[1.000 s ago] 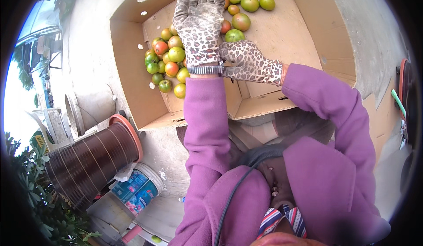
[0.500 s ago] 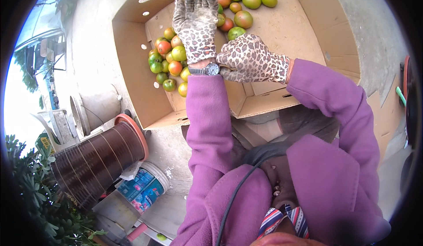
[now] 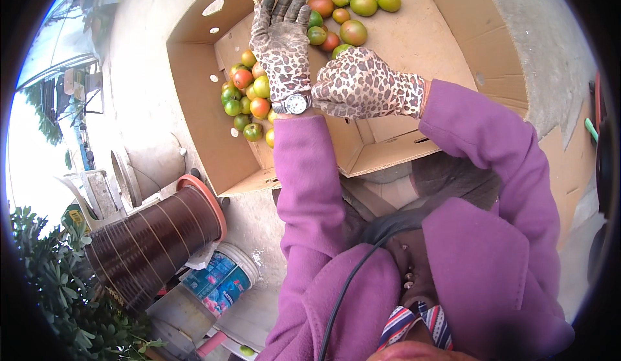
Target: The person sorts round green and red fruits between two cardboard boxes using gloved hands. The person repeatedly picks fruits from one box and places them into the other, gradually emptying one box while filling the other.
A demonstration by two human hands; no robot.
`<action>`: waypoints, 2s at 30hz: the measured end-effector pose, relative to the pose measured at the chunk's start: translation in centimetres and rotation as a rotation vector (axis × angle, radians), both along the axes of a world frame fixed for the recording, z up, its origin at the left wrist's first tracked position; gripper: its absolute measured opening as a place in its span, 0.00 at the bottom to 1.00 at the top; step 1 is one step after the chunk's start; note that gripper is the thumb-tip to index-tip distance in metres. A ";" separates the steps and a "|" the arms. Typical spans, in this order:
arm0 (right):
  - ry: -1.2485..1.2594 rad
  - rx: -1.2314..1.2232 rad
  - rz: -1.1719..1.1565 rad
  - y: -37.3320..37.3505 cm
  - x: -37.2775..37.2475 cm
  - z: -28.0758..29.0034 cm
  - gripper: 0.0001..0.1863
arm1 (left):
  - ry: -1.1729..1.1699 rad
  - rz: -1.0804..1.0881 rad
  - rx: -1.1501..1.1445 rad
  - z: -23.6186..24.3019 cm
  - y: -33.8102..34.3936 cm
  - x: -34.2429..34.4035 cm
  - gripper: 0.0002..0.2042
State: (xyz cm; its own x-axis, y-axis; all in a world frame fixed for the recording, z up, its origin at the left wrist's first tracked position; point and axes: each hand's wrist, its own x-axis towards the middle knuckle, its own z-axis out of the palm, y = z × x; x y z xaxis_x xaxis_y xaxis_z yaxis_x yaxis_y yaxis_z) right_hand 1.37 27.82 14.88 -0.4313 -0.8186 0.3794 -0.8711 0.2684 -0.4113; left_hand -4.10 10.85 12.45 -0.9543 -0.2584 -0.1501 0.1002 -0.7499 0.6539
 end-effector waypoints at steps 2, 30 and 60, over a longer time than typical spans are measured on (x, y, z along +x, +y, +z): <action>-0.013 -0.205 -0.040 0.9 -1.2 -0.6 0.07 | 0.014 -0.009 -0.032 1.4 0.9 0.2 0.20; 0.064 0.462 -0.155 -2.2 -4.4 -13.2 0.25 | 0.134 0.412 -1.800 0.0 -0.7 8.5 0.18; -0.115 0.101 -0.561 4.6 -6.5 -2.4 0.18 | -0.499 -0.116 -0.876 -1.5 -9.0 9.9 0.21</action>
